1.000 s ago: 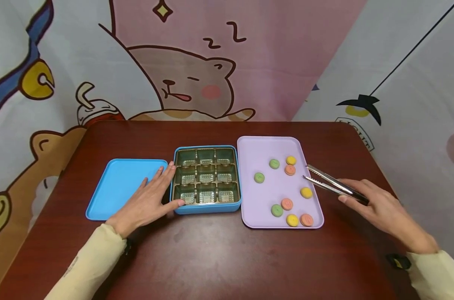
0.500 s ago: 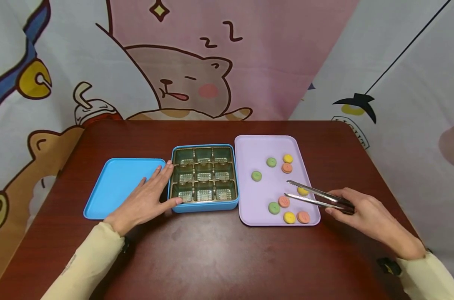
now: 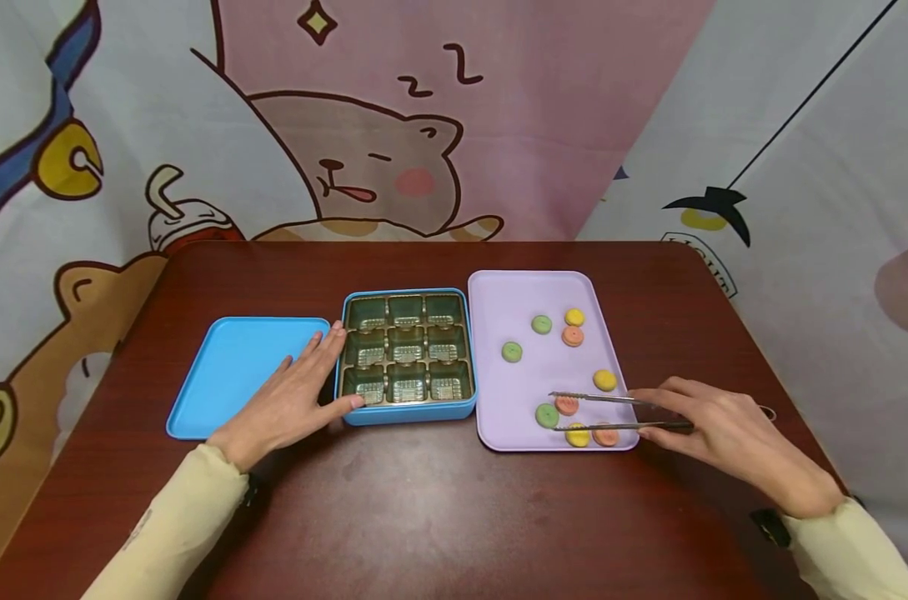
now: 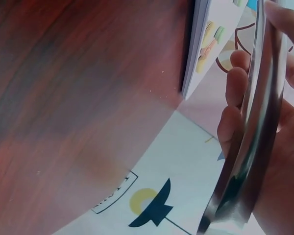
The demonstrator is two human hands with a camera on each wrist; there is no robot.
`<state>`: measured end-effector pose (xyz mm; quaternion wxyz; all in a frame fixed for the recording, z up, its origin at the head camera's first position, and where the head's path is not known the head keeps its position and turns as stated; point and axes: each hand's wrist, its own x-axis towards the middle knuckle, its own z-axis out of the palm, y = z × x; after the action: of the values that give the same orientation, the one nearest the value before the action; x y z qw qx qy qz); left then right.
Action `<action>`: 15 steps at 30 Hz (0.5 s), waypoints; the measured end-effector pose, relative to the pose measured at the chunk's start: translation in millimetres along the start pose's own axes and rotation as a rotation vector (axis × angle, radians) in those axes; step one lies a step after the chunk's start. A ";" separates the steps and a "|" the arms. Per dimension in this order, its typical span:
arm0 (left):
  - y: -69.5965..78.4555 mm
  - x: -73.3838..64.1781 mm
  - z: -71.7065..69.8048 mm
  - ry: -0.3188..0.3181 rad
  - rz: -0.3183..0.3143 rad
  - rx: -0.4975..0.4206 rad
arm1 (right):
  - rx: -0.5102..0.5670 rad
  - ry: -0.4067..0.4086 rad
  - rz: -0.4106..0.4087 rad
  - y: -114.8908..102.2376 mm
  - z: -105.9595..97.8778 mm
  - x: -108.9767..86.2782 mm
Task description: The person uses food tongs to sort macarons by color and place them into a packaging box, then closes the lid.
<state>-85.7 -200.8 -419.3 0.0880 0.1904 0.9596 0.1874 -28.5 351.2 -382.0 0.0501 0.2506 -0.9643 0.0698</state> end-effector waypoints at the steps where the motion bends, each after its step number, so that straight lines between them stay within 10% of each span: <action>1: -0.2 -0.2 0.1 0.002 0.000 -0.003 | -0.010 0.004 -0.011 -0.2 0.3 1.1; 15: -1.0 -0.4 1.1 0.010 0.008 -0.005 | -0.087 0.085 -0.129 0.1 4.0 16.1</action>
<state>-85.4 -201.4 -420.7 0.0830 0.1933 0.9588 0.1910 -42.8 342.9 -383.9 0.1062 0.3064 -0.9453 0.0352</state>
